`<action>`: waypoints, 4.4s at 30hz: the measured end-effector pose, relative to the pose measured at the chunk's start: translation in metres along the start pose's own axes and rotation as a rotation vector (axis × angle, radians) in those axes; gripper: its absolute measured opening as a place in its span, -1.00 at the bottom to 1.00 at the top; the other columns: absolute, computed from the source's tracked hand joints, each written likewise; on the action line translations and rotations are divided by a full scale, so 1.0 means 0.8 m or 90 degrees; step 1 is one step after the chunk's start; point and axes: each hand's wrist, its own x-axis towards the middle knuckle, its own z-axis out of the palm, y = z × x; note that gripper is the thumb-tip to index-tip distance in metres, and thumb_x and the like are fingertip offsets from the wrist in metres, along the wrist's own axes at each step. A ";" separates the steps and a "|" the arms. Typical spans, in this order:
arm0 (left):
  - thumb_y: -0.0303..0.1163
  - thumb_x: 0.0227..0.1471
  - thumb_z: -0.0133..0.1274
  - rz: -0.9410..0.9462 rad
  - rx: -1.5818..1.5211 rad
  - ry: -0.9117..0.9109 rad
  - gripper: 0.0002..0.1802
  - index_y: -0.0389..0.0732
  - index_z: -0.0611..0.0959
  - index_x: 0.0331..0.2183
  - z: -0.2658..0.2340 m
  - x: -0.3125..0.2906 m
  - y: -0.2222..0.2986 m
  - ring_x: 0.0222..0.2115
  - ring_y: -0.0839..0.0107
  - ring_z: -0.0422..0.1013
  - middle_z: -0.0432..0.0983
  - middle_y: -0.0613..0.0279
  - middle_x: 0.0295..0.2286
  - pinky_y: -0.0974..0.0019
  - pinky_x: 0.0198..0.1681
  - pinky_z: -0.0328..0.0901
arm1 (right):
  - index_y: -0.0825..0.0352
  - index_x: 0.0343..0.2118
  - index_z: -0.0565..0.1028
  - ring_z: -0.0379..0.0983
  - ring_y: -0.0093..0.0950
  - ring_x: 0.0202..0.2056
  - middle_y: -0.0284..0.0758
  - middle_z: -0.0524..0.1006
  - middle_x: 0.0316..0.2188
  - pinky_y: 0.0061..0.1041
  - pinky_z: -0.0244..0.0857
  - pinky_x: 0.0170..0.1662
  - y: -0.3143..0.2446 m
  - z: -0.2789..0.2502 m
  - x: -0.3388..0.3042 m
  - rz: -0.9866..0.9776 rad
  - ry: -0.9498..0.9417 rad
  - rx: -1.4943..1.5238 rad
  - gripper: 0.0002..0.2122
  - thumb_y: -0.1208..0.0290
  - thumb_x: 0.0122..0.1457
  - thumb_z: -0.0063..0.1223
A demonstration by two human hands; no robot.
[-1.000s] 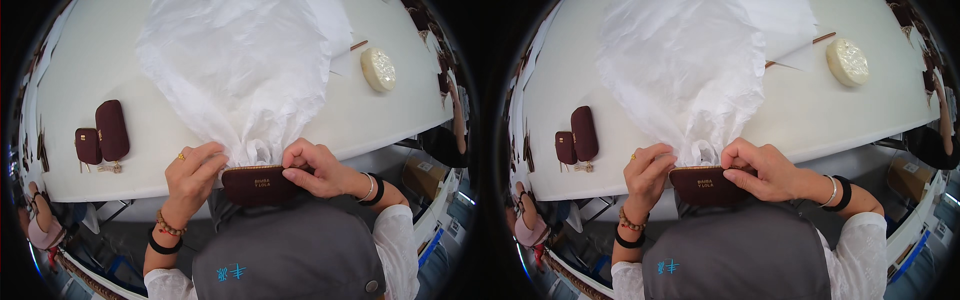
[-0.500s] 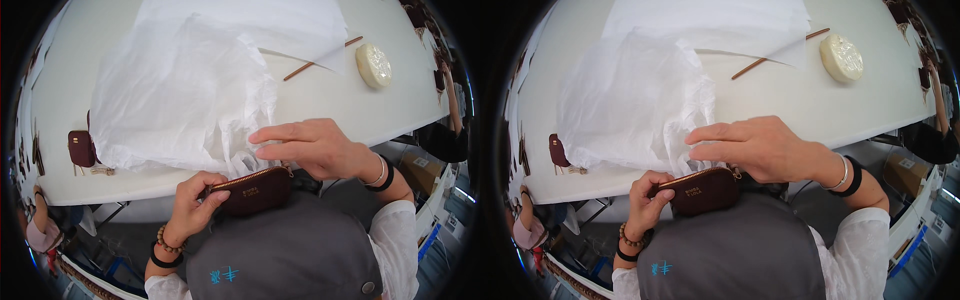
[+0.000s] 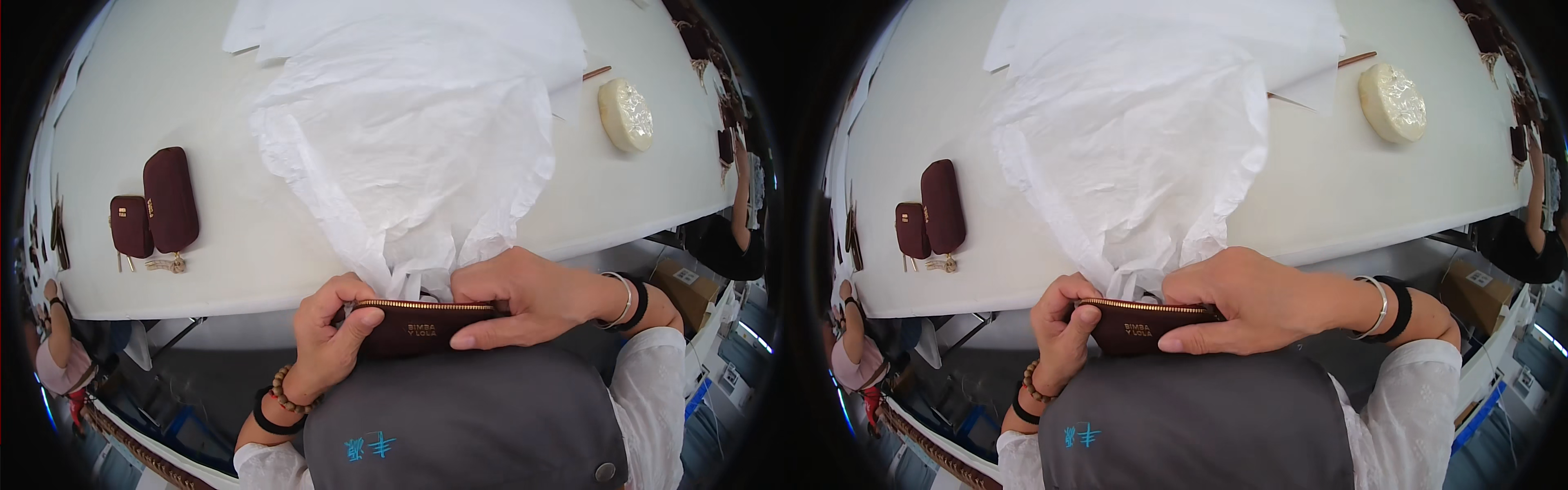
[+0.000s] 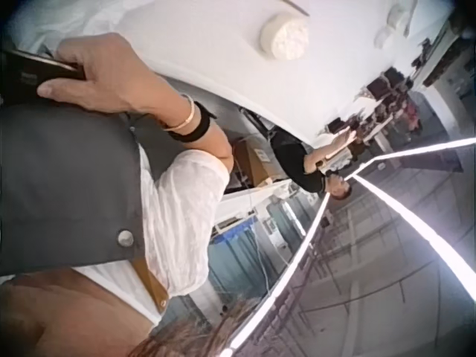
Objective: The person places crumpled white tissue paper into small maroon zippered pouches. They open the pouches, stuff the paper inside to fill the volume, and then zip them closed. The person repeats this process for multiple pouches on a white table.
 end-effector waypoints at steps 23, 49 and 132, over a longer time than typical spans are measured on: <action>-0.44 -0.10 0.15 0.223 0.403 -0.046 -0.78 -0.20 0.63 -0.30 -0.022 0.017 0.009 -0.41 0.36 0.38 0.53 0.26 -0.25 0.36 -0.35 0.23 | 0.26 -0.54 0.32 0.29 -0.31 -0.65 -0.34 0.34 -0.63 -0.40 0.11 -0.61 0.046 0.022 0.001 -0.122 0.295 -0.282 -0.76 0.26 0.14 0.06; -0.33 0.13 0.05 0.082 0.119 0.154 -0.74 -0.30 0.51 -0.50 0.008 -0.002 -0.012 -0.57 0.61 0.20 0.36 0.36 -0.58 0.52 -0.48 0.13 | 0.32 -0.40 0.46 0.33 -0.63 -0.59 -0.40 0.44 -0.56 -0.56 0.18 -0.55 0.005 0.000 0.016 -0.036 0.168 -0.068 -0.93 0.45 0.11 0.06; -0.43 0.04 0.14 -0.101 -0.097 -0.167 -0.49 -0.20 0.16 -0.12 -0.035 -0.001 0.014 -0.47 0.64 0.25 0.40 0.36 -0.55 0.48 -0.28 0.17 | 0.24 -0.40 0.08 0.04 -0.73 -0.51 -0.47 0.25 -0.51 -0.71 0.04 -0.46 0.049 0.024 0.008 -0.102 0.154 0.209 -0.72 0.53 0.19 0.01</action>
